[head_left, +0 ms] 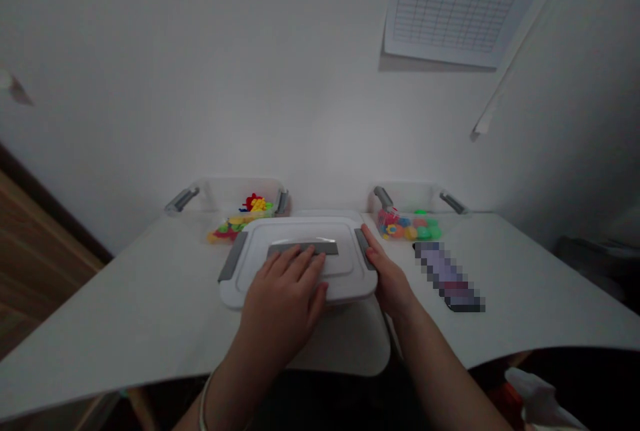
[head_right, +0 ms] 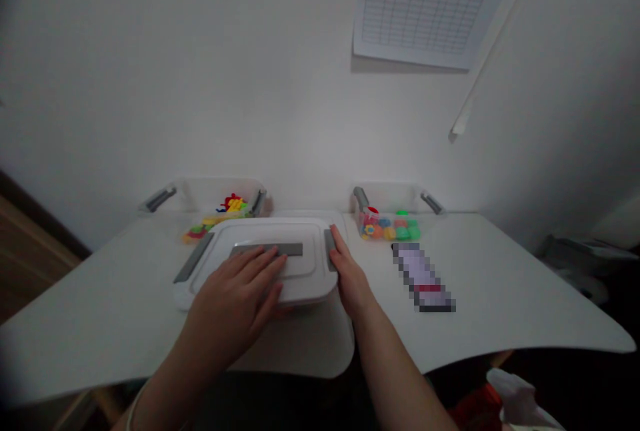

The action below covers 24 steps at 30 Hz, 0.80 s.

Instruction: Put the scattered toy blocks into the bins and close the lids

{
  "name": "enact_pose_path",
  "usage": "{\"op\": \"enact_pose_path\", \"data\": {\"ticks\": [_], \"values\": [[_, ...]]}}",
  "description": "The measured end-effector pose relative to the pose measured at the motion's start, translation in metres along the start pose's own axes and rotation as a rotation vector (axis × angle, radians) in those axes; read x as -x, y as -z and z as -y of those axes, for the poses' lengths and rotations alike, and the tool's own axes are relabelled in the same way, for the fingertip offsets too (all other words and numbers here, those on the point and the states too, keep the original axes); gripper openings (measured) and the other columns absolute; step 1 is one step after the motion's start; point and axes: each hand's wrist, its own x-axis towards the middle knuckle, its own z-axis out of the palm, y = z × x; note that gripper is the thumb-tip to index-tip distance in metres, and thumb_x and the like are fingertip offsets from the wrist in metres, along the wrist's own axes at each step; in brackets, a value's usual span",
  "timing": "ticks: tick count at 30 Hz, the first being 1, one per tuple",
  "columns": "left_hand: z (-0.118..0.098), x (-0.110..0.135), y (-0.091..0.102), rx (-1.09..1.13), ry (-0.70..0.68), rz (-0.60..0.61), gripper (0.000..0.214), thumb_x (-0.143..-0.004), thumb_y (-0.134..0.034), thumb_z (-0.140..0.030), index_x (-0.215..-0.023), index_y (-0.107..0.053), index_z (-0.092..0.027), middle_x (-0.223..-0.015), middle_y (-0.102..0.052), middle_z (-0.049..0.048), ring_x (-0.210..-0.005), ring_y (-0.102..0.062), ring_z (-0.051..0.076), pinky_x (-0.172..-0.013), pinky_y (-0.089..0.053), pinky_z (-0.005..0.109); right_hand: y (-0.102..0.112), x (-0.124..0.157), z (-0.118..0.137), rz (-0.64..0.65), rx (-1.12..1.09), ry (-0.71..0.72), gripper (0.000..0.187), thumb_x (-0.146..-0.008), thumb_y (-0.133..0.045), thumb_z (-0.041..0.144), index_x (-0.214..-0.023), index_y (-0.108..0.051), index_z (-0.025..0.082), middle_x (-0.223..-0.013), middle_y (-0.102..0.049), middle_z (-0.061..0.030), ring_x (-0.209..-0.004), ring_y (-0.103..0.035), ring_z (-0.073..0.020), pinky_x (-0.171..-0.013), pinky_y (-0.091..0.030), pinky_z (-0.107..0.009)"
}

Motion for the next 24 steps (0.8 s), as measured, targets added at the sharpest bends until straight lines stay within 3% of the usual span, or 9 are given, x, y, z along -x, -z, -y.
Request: {"op": "enact_pose_path", "data": {"ticks": [3,7,13,15,18,20,22,24], "values": [[-0.007,-0.002,-0.004,-0.029,-0.019,-0.022,0.035,-0.089,-0.053,-0.029,-0.117,-0.069,-0.016,-0.125,-0.067,0.0134,-0.115,-0.062,0.035,-0.093,-0.053,0.056,-0.016,0.002,0.002,0.065,0.205,0.031,0.072,-0.085,-0.054,0.066,-0.146,-0.043,0.030,-0.158,-0.030,0.0012,-0.148,-0.021,-0.0193,-0.123,-0.011,-0.042],[-0.009,-0.005,-0.008,-0.018,-0.023,-0.057,0.034,-0.089,-0.051,-0.025,-0.115,-0.070,-0.012,-0.120,-0.070,0.0141,-0.111,-0.064,0.033,-0.093,-0.054,0.055,-0.041,0.004,0.000,0.127,0.317,0.084,0.088,-0.083,-0.041,0.078,-0.151,-0.033,0.024,-0.159,-0.027,-0.0037,-0.148,-0.020,-0.0194,-0.123,-0.014,-0.041],[-0.008,-0.004,-0.013,-0.037,0.059,-0.091,0.038,-0.088,-0.049,-0.024,-0.117,-0.068,-0.008,-0.119,-0.070,0.0150,-0.110,-0.065,0.033,-0.093,-0.054,0.054,-0.065,0.000,-0.014,0.217,0.370,0.178,0.080,-0.090,-0.026,0.074,-0.152,-0.031,0.024,-0.159,-0.029,-0.0053,-0.147,-0.025,-0.0182,-0.122,-0.017,-0.042],[-0.006,-0.003,-0.013,-0.056,0.078,-0.087,0.039,-0.088,-0.049,-0.025,-0.119,-0.068,-0.010,-0.120,-0.070,0.0139,-0.112,-0.065,0.033,-0.094,-0.053,0.055,-0.061,-0.005,-0.015,0.255,0.417,0.226,0.072,-0.094,-0.027,0.068,-0.150,-0.037,0.024,-0.156,-0.035,-0.0058,-0.145,-0.030,-0.0185,-0.121,-0.021,-0.042],[-0.004,-0.001,-0.012,-0.071,0.094,-0.082,0.039,-0.089,-0.048,-0.027,-0.119,-0.068,-0.014,-0.120,-0.070,0.0120,-0.112,-0.065,0.033,-0.095,-0.051,0.055,-0.043,-0.018,-0.012,0.242,0.576,0.309,0.055,-0.098,-0.031,0.054,-0.143,-0.047,0.025,-0.143,-0.054,-0.0073,-0.133,-0.048,-0.0199,-0.114,-0.034,-0.043],[-0.003,0.000,-0.012,-0.073,0.105,-0.088,0.038,-0.089,-0.048,-0.028,-0.118,-0.068,-0.015,-0.119,-0.071,0.0114,-0.111,-0.066,0.032,-0.095,-0.051,0.055,-0.026,-0.028,-0.008,0.154,0.817,0.334,0.048,-0.098,-0.036,0.043,-0.138,-0.053,0.022,-0.127,-0.066,-0.0087,-0.120,-0.059,-0.0215,-0.105,-0.043,-0.043],[-0.002,0.001,-0.012,-0.076,0.113,-0.096,0.038,-0.088,-0.047,-0.027,-0.117,-0.069,-0.016,-0.119,-0.071,0.0112,-0.110,-0.066,0.032,-0.094,-0.051,0.056,-0.009,-0.038,-0.007,0.070,1.144,0.309,0.042,-0.095,-0.046,0.033,-0.131,-0.059,0.018,-0.127,-0.066,-0.0103,-0.117,-0.059,-0.0240,-0.102,-0.044,-0.041],[-0.001,0.001,-0.013,-0.078,0.114,-0.102,0.038,-0.088,-0.046,-0.026,-0.117,-0.068,-0.015,-0.118,-0.071,0.0116,-0.109,-0.067,0.031,-0.093,-0.052,0.055,0.004,-0.045,-0.009,0.076,1.436,0.273,0.035,-0.091,-0.052,0.026,-0.123,-0.065,0.018,-0.125,-0.067,-0.0102,-0.115,-0.059,-0.0241,-0.100,-0.043,-0.038]]}}
